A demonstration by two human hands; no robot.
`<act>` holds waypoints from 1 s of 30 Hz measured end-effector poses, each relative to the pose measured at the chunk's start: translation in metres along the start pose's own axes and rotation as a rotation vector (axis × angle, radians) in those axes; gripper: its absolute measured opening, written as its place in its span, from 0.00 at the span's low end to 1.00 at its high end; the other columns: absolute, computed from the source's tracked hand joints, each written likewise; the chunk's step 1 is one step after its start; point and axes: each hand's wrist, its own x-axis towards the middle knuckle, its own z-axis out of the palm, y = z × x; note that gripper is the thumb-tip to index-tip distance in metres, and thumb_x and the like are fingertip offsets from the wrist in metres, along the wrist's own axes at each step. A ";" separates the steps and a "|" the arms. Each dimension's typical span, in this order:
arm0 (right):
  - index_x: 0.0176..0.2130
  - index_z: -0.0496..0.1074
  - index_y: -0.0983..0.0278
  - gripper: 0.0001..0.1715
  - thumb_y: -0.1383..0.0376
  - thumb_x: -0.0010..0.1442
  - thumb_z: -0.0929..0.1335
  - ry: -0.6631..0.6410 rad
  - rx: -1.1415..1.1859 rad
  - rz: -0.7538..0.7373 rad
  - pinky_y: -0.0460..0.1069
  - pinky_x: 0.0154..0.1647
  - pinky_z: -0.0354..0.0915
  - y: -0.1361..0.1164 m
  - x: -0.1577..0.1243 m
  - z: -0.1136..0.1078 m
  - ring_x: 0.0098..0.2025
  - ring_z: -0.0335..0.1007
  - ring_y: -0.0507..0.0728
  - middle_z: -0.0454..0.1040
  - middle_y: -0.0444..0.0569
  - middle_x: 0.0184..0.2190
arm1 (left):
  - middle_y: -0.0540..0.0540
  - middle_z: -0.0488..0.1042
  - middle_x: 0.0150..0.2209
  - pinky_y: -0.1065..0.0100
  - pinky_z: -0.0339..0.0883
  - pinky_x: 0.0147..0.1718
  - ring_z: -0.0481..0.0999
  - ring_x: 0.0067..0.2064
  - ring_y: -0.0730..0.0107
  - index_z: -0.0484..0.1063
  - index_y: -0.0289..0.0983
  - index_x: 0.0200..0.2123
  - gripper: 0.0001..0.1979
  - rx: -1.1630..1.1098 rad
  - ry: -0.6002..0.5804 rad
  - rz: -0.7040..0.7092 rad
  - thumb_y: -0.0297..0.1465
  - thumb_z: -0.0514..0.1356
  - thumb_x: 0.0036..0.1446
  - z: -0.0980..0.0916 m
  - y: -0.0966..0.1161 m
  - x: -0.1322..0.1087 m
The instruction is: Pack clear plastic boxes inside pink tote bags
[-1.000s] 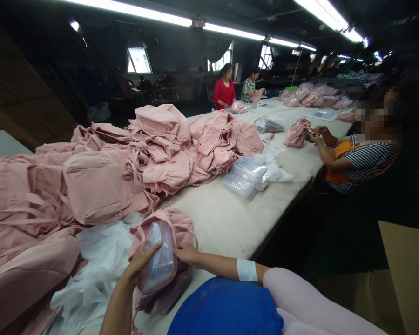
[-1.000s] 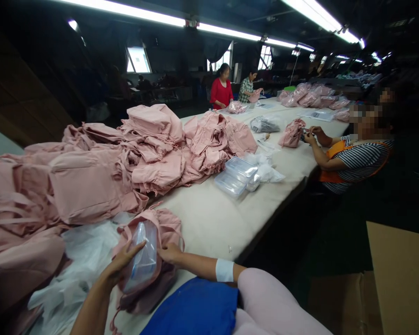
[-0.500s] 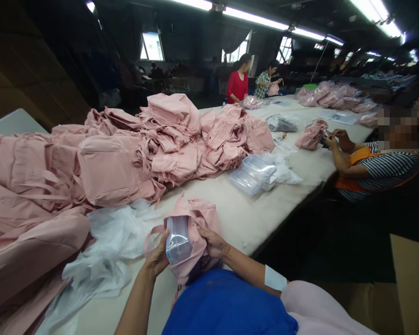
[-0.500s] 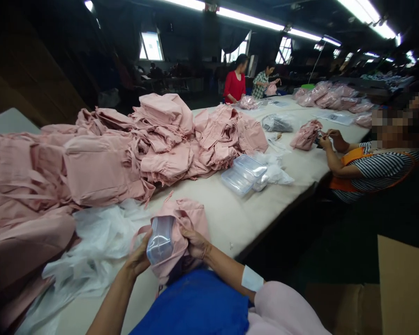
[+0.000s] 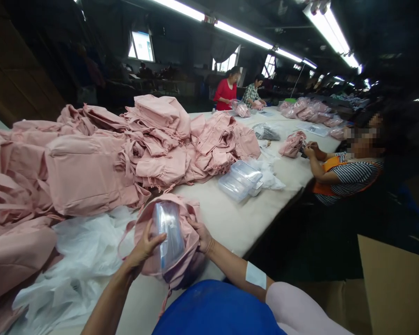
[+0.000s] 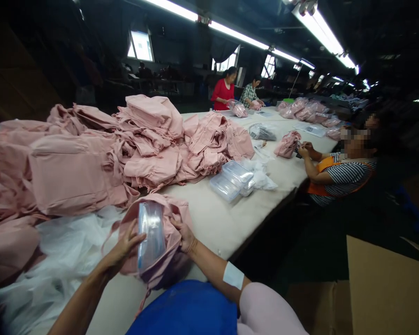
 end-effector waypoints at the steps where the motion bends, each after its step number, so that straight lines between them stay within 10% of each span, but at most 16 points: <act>1: 0.43 0.71 0.68 0.25 0.49 0.60 0.64 0.037 -0.043 -0.025 0.54 0.43 0.71 -0.001 0.003 0.002 0.41 0.74 0.60 0.76 0.54 0.34 | 0.29 0.55 0.64 0.45 0.58 0.58 0.55 0.65 0.39 0.45 0.39 0.68 0.57 0.192 0.059 0.047 0.51 0.68 0.41 0.005 -0.003 0.002; 5: 0.31 0.69 0.64 0.25 0.44 0.57 0.67 0.195 -0.391 -0.274 0.51 0.38 0.69 0.001 -0.002 0.009 0.30 0.67 0.55 0.67 0.45 0.24 | 0.20 0.49 0.63 0.39 0.58 0.53 0.57 0.61 0.26 0.41 0.37 0.69 0.56 0.704 0.179 -0.083 0.44 0.68 0.43 0.053 -0.019 0.004; 11: 0.24 0.64 0.62 0.29 0.40 0.52 0.69 0.129 -0.528 -0.328 0.51 0.34 0.66 -0.016 -0.025 0.011 0.26 0.62 0.54 0.60 0.43 0.20 | 0.18 0.51 0.62 0.33 0.55 0.49 0.59 0.58 0.24 0.58 0.32 0.64 0.28 0.699 0.263 -0.042 0.26 0.46 0.60 0.122 -0.018 0.016; 18: 0.53 0.69 0.61 0.34 0.43 0.56 0.64 0.250 -0.133 -0.425 0.56 0.50 0.68 -0.068 -0.092 -0.061 0.53 0.70 0.62 0.75 0.54 0.46 | 0.35 0.68 0.52 0.58 0.60 0.56 0.67 0.55 0.49 0.71 0.35 0.53 0.27 0.528 0.131 0.248 0.38 0.66 0.50 0.112 -0.008 0.034; 22: 0.53 0.71 0.61 0.40 0.38 0.58 0.56 0.444 -0.152 -0.450 0.59 0.50 0.69 -0.067 -0.128 -0.101 0.52 0.71 0.64 0.77 0.55 0.44 | 0.31 0.54 0.62 0.46 0.46 0.63 0.50 0.65 0.41 0.59 0.35 0.62 0.36 0.320 0.310 0.138 0.42 0.63 0.52 0.106 -0.019 0.019; 27: 0.52 0.72 0.62 0.46 0.35 0.57 0.51 0.652 -0.206 -0.439 0.58 0.47 0.69 -0.048 -0.127 -0.119 0.49 0.73 0.65 0.77 0.56 0.39 | 0.29 0.72 0.45 0.48 0.71 0.35 0.75 0.41 0.41 0.65 0.30 0.52 0.40 -0.202 -0.176 -0.280 0.49 0.68 0.41 0.132 -0.041 -0.005; 30: 0.51 0.72 0.62 0.46 0.34 0.57 0.51 0.654 -0.225 -0.450 0.57 0.44 0.70 -0.050 -0.119 -0.120 0.45 0.74 0.64 0.77 0.55 0.36 | 0.40 0.73 0.31 0.61 0.68 0.23 0.73 0.25 0.60 0.66 0.33 0.42 0.29 -0.297 -0.177 -0.250 0.47 0.65 0.43 0.136 -0.043 -0.013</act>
